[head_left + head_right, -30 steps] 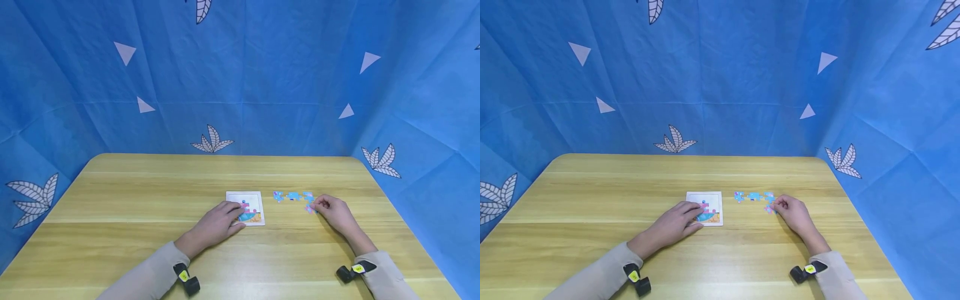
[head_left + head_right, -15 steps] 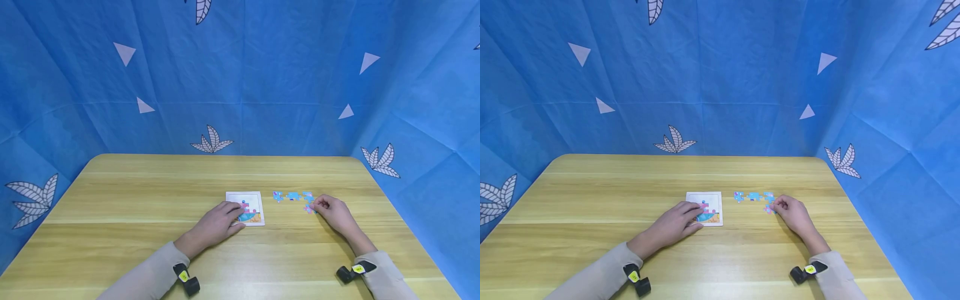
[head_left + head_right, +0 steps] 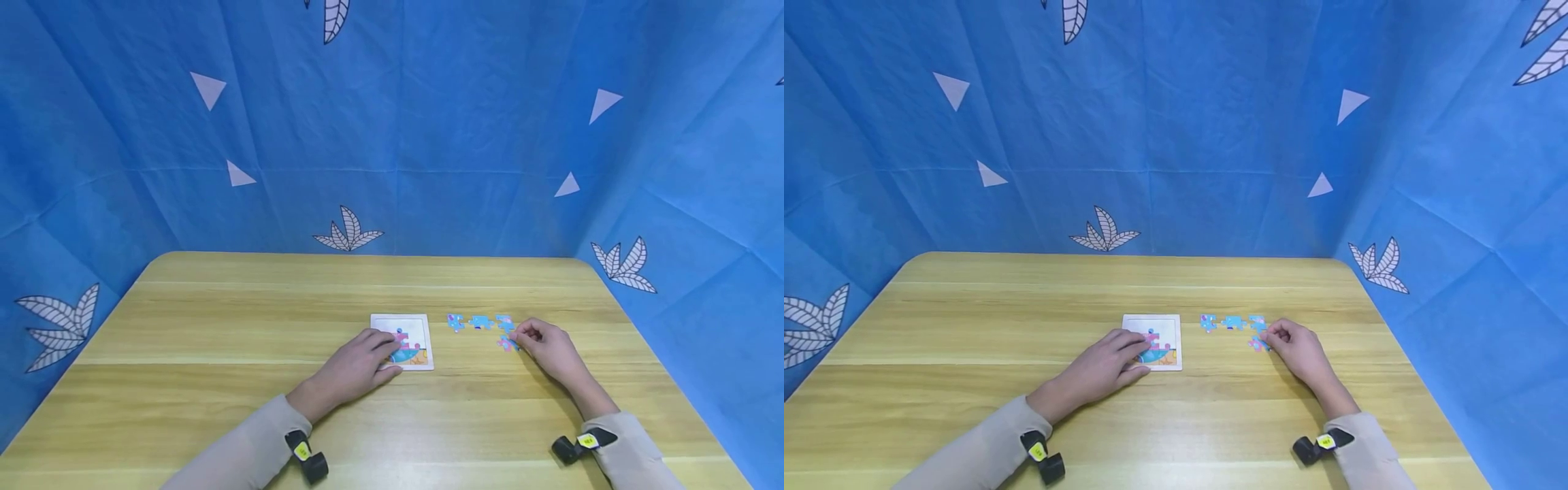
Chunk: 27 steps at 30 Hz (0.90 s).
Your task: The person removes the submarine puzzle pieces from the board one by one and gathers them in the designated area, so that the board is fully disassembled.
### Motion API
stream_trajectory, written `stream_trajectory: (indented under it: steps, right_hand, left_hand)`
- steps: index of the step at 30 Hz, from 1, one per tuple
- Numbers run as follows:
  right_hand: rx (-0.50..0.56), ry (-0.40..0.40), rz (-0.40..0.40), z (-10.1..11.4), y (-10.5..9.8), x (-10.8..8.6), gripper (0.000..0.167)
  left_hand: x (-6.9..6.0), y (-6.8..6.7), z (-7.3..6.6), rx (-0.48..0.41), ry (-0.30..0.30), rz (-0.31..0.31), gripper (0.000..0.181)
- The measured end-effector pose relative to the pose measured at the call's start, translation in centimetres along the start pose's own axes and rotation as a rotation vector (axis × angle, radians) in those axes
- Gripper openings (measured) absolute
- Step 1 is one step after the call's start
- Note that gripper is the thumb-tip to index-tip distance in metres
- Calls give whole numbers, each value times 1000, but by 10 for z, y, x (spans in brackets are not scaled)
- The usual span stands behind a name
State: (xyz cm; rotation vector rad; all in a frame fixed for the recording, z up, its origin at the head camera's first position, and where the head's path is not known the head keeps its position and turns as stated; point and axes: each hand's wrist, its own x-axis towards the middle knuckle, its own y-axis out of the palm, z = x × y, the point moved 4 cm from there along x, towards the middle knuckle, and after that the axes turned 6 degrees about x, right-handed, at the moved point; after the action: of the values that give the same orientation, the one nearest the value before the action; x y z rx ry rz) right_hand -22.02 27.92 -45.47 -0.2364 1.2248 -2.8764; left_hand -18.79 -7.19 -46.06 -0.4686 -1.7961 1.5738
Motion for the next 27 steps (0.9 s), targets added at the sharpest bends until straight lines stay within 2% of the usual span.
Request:
stream_trajectory:
  steps: [5,9,15,18,22,27]
  right_hand:
    - [3,-7,-24,0,-2,0,18]
    - [19,-5,-44,2,-3,0,18]
    - [37,-25,-72,12,-1,1,20]
    - [52,-55,-59,20,4,2,19]
    - [76,-115,-3,34,13,4,14]
    - [81,-204,61,50,25,7,8]
  left_hand:
    - [0,0,0,-24,-6,-3,52]
    - [0,-1,1,-7,-14,-16,50]
    - [1,0,4,32,-65,-22,53]
    - [1,2,6,43,-100,-9,56]
    - [1,4,8,57,-134,4,60]
    - [1,5,8,62,-150,23,64]
